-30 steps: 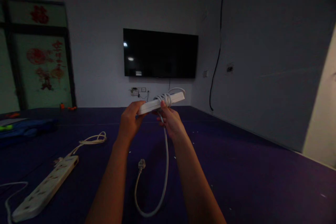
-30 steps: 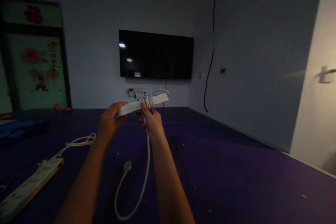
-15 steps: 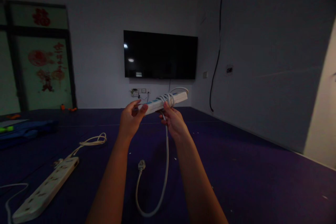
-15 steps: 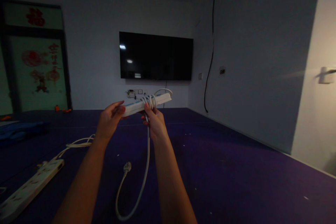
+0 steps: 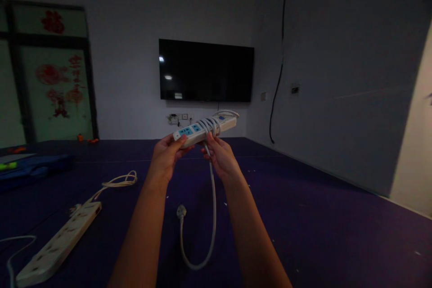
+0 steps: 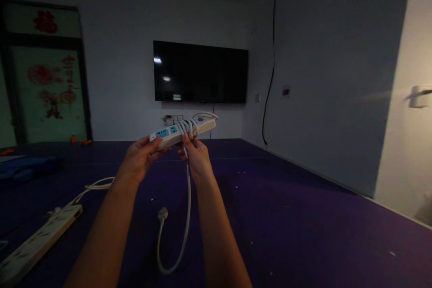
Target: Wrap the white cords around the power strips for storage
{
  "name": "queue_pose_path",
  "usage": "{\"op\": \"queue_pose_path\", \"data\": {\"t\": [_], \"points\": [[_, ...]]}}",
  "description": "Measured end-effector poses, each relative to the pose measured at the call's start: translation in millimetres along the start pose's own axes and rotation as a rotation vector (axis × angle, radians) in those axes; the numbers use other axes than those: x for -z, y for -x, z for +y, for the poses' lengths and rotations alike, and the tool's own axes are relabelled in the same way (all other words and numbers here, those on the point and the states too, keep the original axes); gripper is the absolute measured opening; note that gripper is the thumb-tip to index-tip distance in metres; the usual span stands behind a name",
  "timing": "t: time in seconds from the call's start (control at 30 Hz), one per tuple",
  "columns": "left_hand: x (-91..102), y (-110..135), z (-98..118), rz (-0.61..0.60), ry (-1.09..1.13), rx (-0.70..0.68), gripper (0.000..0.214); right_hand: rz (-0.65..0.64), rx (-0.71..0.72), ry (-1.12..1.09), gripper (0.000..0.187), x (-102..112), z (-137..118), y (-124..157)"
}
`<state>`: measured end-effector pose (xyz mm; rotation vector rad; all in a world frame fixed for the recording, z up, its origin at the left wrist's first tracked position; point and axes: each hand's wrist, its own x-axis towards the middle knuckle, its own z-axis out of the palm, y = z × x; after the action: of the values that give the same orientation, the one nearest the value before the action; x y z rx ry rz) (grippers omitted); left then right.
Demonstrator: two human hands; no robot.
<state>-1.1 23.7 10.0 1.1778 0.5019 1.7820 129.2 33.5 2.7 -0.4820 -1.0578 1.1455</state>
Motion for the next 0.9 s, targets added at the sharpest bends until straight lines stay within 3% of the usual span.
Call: {"op": "queue_pose_path", "data": {"t": [0.27,0.43,0.7,0.9], "points": [[9.8,-8,-12,-0.066,-0.167,-0.246,0.048,0.048,-0.076,0.026,0.011,-1,-4,1],[15.4,-9,-11,-0.094,-0.238,-0.266,0.054,0.038,-0.055,0.039,0.017,-3,-4,1],[10.4,-3,-5,-0.161,-0.371,-0.373,0.047,0.075,-0.052,0.116,0.035,-2,1,-1],[11.5,-6,-13,-0.202,-0.417,-0.434,0.044,0.090,-0.097,0.145,0.034,3,-1,0]]}}
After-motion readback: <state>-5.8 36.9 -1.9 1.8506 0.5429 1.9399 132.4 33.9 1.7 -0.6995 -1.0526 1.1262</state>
